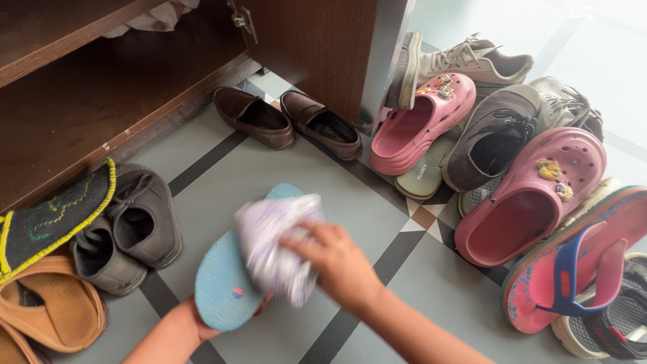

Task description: The person wipes a pair of pink flip-flops and a pair of brown loafers with a patterned cloth. They clean the soles and uppers of each shoe individually, then place them back on the floor next to other footwear.

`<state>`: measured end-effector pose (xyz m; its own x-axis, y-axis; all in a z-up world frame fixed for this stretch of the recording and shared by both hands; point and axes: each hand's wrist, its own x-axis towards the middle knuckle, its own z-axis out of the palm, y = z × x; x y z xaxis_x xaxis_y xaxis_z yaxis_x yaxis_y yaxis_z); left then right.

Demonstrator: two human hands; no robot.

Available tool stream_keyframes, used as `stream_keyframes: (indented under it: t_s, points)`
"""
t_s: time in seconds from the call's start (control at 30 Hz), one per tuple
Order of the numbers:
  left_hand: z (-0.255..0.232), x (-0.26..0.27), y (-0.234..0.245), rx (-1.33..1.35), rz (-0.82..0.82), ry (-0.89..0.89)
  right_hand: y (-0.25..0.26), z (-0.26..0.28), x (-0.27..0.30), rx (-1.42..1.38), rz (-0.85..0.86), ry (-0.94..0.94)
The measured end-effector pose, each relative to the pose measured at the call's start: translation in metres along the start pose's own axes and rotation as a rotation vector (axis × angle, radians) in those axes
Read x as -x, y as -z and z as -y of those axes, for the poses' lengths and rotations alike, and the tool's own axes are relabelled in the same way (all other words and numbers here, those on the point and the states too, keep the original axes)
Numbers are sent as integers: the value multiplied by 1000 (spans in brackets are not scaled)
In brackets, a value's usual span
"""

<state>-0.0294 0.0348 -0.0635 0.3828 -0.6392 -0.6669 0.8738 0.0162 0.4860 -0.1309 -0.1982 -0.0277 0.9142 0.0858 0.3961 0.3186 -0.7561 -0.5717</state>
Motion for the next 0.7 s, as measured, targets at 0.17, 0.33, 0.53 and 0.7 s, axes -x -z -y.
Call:
stream_keyframes:
  t_s: [0.17,0.33,0.53,0.7]
  points:
    - [6,-9,56,276,-17,205,10,-12,-19,56,-50,-223]
    - [-5,-16,55,266,-133,198,-1,15,-1,54,-24,93]
    - [3,-24,53,248,-112,164,-12,-7,-22,212,62,-212]
    - [1,-16,61,340,-81,285,8,-24,-30,247,-87,-270]
